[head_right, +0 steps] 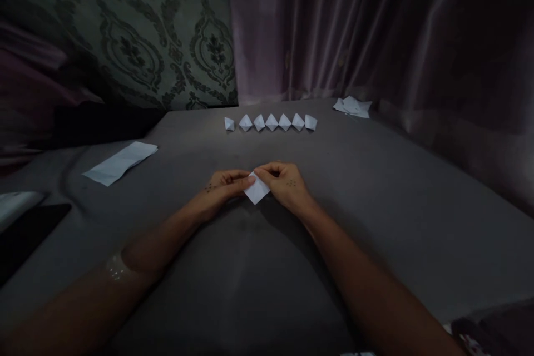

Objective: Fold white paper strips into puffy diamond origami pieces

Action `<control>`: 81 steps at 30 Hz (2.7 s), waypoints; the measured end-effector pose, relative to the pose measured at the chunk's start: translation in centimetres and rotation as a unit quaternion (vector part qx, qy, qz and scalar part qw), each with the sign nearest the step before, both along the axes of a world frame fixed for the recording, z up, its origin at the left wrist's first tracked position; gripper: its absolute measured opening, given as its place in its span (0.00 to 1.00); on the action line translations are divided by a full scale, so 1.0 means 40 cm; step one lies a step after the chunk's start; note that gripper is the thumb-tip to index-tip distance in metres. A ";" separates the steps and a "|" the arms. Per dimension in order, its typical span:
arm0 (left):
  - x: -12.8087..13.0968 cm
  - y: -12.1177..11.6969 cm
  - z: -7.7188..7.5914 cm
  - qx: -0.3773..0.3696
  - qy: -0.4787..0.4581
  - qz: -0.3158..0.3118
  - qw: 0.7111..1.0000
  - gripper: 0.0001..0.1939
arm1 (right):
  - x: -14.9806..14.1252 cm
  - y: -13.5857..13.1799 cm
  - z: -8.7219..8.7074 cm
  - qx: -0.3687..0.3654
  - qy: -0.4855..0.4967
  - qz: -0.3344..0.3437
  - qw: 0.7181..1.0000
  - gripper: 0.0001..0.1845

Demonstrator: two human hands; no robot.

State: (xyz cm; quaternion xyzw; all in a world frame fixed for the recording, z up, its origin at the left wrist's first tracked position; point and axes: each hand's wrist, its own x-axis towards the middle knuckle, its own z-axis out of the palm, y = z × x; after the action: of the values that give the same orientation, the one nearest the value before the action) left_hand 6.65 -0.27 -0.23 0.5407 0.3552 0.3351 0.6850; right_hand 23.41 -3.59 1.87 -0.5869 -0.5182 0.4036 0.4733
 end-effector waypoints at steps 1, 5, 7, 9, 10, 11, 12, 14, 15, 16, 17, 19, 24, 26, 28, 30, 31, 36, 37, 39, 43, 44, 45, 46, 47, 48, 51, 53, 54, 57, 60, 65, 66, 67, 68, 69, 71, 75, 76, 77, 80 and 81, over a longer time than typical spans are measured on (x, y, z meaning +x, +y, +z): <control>0.002 -0.001 -0.001 -0.009 -0.002 0.001 1.000 0.15 | -0.003 -0.002 0.002 -0.003 -0.001 0.000 1.000 0.07; 0.002 0.004 -0.005 -0.045 -0.021 0.017 0.999 0.12 | -0.006 0.001 0.000 -0.032 0.053 -0.004 0.998 0.09; 0.000 0.010 -0.006 -0.054 -0.037 0.031 0.997 0.11 | -0.001 0.007 -0.004 -0.051 0.104 0.000 0.993 0.13; -0.003 0.015 -0.007 -0.052 -0.050 0.055 0.996 0.11 | 0.003 0.011 -0.010 -0.077 0.128 0.019 0.989 0.18; -0.003 0.018 -0.008 -0.048 -0.054 0.067 0.995 0.11 | 0.004 0.012 -0.012 -0.087 0.124 0.031 0.988 0.19; -0.004 0.019 -0.008 -0.044 -0.056 0.078 0.994 0.12 | 0.004 0.011 -0.013 -0.095 0.114 0.043 0.988 0.18; -0.004 0.020 -0.009 -0.040 -0.056 0.086 0.994 0.12 | 0.002 0.010 -0.015 -0.098 0.102 0.051 0.989 0.17; -0.002 0.020 -0.010 -0.034 -0.054 0.092 0.994 0.12 | -0.002 0.007 -0.018 -0.091 0.085 0.059 0.990 0.15; -0.001 0.018 -0.009 -0.031 -0.055 0.092 0.994 0.12 | -0.004 0.006 -0.019 -0.089 0.085 0.059 0.991 0.14; -0.001 0.017 -0.009 -0.028 -0.057 0.091 0.994 0.12 | -0.006 0.006 -0.021 -0.092 0.093 0.056 0.990 0.12; 0.000 0.016 -0.007 -0.028 -0.058 0.088 0.994 0.12 | -0.006 0.007 -0.023 -0.101 0.105 0.051 0.988 0.10; 0.000 0.014 -0.003 -0.041 -0.055 0.083 0.994 0.12 | -0.004 0.011 -0.027 -0.129 0.139 0.045 0.981 0.06; -0.003 0.018 0.001 -0.071 -0.023 0.080 0.994 0.14 | 0.004 0.016 -0.028 -0.170 0.187 0.046 0.966 0.05; -0.005 0.021 -0.003 -0.067 -0.013 0.084 0.994 0.14 | 0.004 0.016 -0.026 -0.178 0.196 0.054 0.963 0.06; -0.006 0.024 -0.007 -0.065 -0.011 0.089 0.994 0.12 | 0.003 0.016 -0.024 -0.185 0.209 0.052 0.959 0.07; -0.007 0.027 -0.011 -0.066 -0.014 0.092 0.994 0.12 | 0.001 0.017 -0.023 -0.183 0.216 0.039 0.958 0.07; -0.008 0.028 -0.012 -0.068 -0.014 0.093 0.993 0.11 | 0.000 0.018 -0.022 -0.180 0.214 0.032 0.960 0.07; -0.007 0.029 -0.011 -0.086 -0.016 0.095 0.992 0.10 | -0.003 0.019 -0.024 -0.173 0.191 0.029 0.966 0.07; -0.006 0.029 -0.011 -0.089 -0.015 0.098 0.991 0.10 | -0.004 0.017 -0.025 -0.173 0.193 0.040 0.965 0.07; -0.005 0.030 -0.011 -0.089 -0.013 0.104 0.990 0.10 | -0.007 0.012 -0.030 -0.169 0.201 0.064 0.963 0.08; -0.003 0.031 -0.014 -0.075 -0.008 0.105 0.992 0.10 | -0.011 0.010 -0.048 -0.157 0.207 0.065 0.964 0.11; -0.003 0.032 -0.015 -0.073 -0.005 0.106 0.992 0.10 | -0.010 0.011 -0.052 -0.155 0.207 0.060 0.964 0.11; -0.003 0.032 -0.015 -0.074 -0.002 0.107 0.992 0.10 | -0.010 0.012 -0.055 -0.152 0.207 0.058 0.965 0.11; -0.003 0.032 -0.016 -0.071 0.001 0.106 0.992 0.11 | -0.009 0.014 -0.058 -0.150 0.206 0.058 0.965 0.11; -0.003 0.032 -0.016 -0.065 0.003 0.104 0.992 0.11 | -0.008 0.015 -0.059 -0.146 0.202 0.057 0.967 0.11; -0.003 0.031 -0.016 -0.053 0.003 0.103 0.993 0.12 | -0.008 0.015 -0.058 -0.144 0.200 0.054 0.968 0.10; -0.004 0.031 -0.017 -0.007 -0.005 0.114 0.993 0.14 | -0.011 0.011 -0.050 -0.150 0.215 0.053 0.964 0.09; -0.004 0.031 -0.018 0.012 -0.012 0.129 0.991 0.15 | -0.016 0.007 -0.041 -0.164 0.238 0.061 0.955 0.09; -0.004 0.032 -0.018 0.015 -0.014 0.132 0.991 0.15 | -0.018 0.005 -0.037 -0.172 0.246 0.061 0.952 0.09; -0.004 0.032 -0.013 0.023 -0.005 0.113 0.993 0.16 | -0.026 0.001 -0.030 -0.190 0.248 0.051 0.948 0.07; 0.001 0.030 0.000 0.063 0.017 0.074 0.995 0.18 | -0.033 -0.002 -0.032 -0.194 0.222 0.073 0.953 0.06; 0.004 0.032 0.013 0.125 0.043 0.096 0.987 0.22 | -0.050 -0.009 -0.040 -0.217 0.224 0.108 0.944 0.07; 0.002 0.034 0.012 0.122 0.040 0.104 0.986 0.23 | -0.055 -0.010 -0.040 -0.229 0.229 0.111 0.940 0.08; -0.001 0.037 0.010 0.116 0.040 0.109 0.986 0.25 | -0.060 -0.011 -0.040 -0.237 0.231 0.113 0.937 0.08; -0.004 0.040 0.007 0.111 0.043 0.111 0.987 0.26 | -0.064 -0.013 -0.040 -0.240 0.231 0.111 0.937 0.07; -0.007 0.043 0.004 0.109 0.047 0.111 0.987 0.27 | -0.069 -0.014 -0.040 -0.239 0.227 0.107 0.938 0.07; -0.012 0.050 -0.001 0.111 0.058 0.113 0.986 0.26 | -0.074 -0.017 -0.038 -0.234 0.215 0.097 0.943 0.07; -0.017 0.059 -0.013 0.137 0.083 0.126 0.979 0.23 | -0.066 -0.016 -0.028 -0.236 0.179 0.115 0.948 0.06; -0.017 0.060 -0.016 0.150 0.091 0.127 0.976 0.22 | -0.060 -0.012 -0.024 -0.231 0.174 0.112 0.951 0.06; -0.016 0.060 -0.018 0.163 0.101 0.123 0.974 0.22 | -0.054 -0.007 -0.020 -0.223 0.173 0.102 0.954 0.06; -0.010 0.061 -0.020 0.214 0.144 0.089 0.962 0.21 | -0.039 0.017 -0.013 -0.186 0.167 0.031 0.968 0.08; -0.009 0.063 -0.019 0.236 0.163 0.076 0.955 0.21 | -0.036 0.026 -0.015 -0.174 0.152 0.015 0.973 0.07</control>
State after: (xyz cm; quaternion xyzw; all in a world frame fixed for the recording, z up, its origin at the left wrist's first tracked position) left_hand 6.29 2.26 -0.99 0.7057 0.4130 0.3674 0.4432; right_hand 21.95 -2.54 1.27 -0.5840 -0.3708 0.5795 0.4308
